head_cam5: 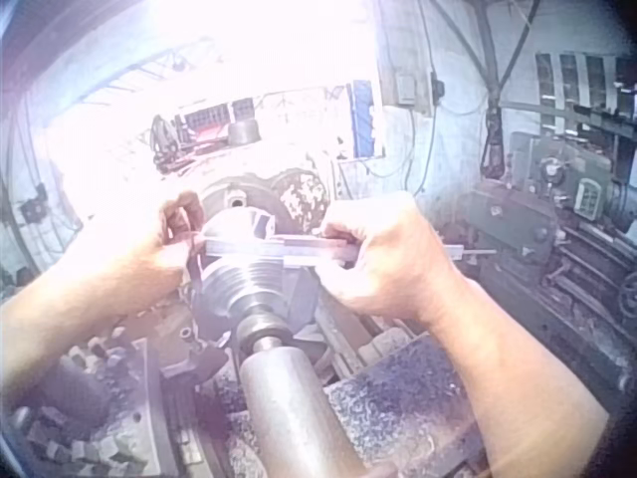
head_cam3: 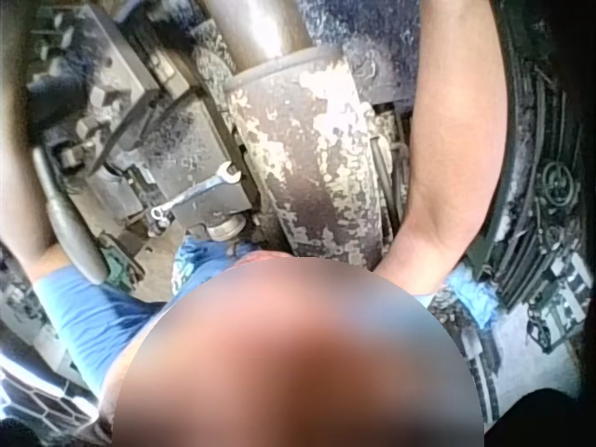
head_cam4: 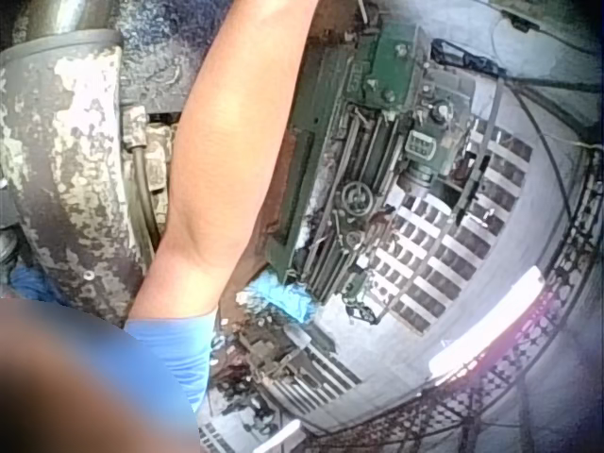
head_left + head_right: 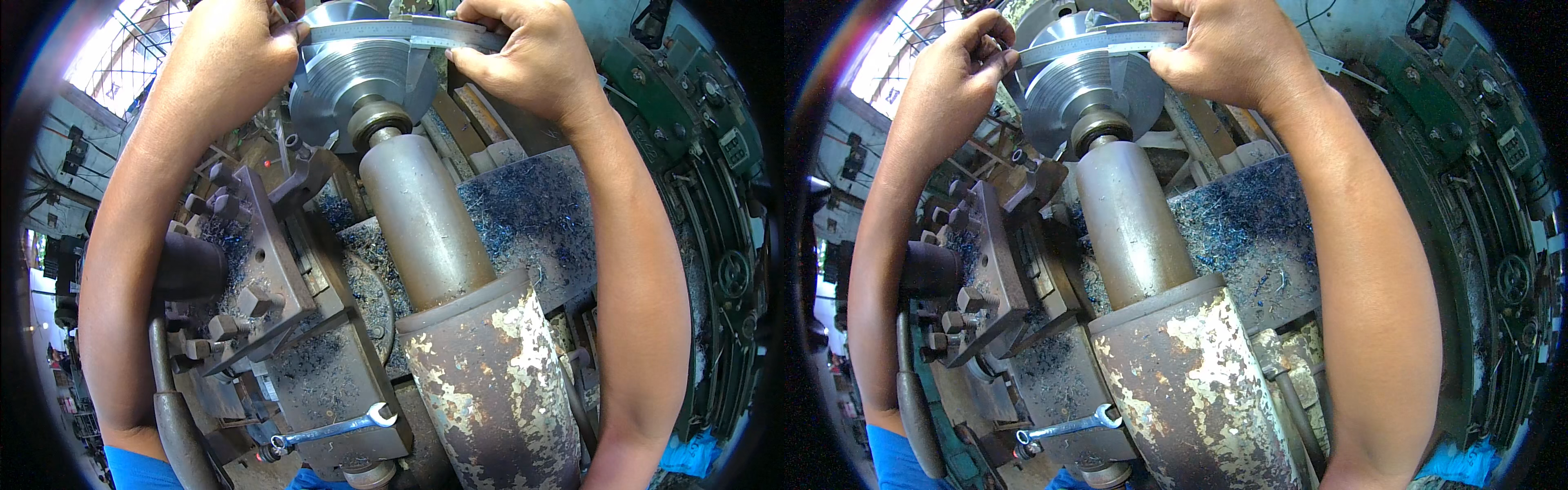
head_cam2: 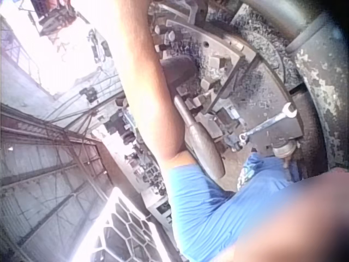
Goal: The person operates a metal lathe, adjusting the tool post and carriage while a cylindrical metal workpiece rotates. They use a caliper to measure the workpiece and continue making adjustments to the lathe controls.
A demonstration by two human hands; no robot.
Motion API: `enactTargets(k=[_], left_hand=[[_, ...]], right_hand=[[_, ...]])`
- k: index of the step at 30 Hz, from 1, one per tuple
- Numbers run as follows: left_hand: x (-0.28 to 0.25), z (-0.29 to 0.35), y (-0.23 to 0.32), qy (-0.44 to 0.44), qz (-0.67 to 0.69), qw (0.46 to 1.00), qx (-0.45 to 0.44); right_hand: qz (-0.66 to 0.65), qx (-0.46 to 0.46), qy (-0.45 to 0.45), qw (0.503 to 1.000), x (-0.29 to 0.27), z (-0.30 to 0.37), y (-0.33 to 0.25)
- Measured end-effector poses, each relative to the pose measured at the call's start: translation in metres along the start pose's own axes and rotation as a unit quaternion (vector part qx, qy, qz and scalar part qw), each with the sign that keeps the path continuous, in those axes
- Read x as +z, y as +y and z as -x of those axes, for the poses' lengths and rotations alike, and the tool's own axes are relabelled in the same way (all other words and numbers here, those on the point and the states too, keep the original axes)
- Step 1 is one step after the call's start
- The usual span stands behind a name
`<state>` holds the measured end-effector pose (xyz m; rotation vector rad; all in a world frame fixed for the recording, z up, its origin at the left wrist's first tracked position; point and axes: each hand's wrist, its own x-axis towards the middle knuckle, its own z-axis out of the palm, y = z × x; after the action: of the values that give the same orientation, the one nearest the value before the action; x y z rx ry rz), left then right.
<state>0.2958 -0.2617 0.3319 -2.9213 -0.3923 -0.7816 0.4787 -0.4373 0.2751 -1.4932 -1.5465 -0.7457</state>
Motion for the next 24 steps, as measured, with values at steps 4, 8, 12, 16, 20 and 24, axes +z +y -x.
enactTargets(k=[4,8,12,16,20,24], left_hand=[[-0.002,-0.002,0.007,-0.003,0.001,1.0,-0.005],[-0.01,-0.002,0.025,-0.001,0.004,1.0,-0.015],[-0.029,0.009,0.056,-0.021,0.0,0.989,-0.145],[-0.031,0.01,0.067,0.033,0.017,0.996,-0.083],[-0.027,0.001,0.037,0.136,0.105,0.979,-0.11],[-0.046,-0.018,0.004,0.229,-0.055,0.961,0.144]], right_hand=[[-0.002,0.009,-0.001,1.0,0.0,0.0,0.0],[0.0,0.012,-0.004,1.0,0.001,-0.001,-0.002],[-0.003,0.016,-0.007,1.0,0.0,-0.004,-0.006],[0.034,-0.01,-0.002,0.999,-0.004,0.0,-0.005],[0.093,0.009,0.021,0.995,-0.008,-0.012,-0.005],[0.14,0.012,0.104,0.985,-0.028,-0.044,-0.036]])
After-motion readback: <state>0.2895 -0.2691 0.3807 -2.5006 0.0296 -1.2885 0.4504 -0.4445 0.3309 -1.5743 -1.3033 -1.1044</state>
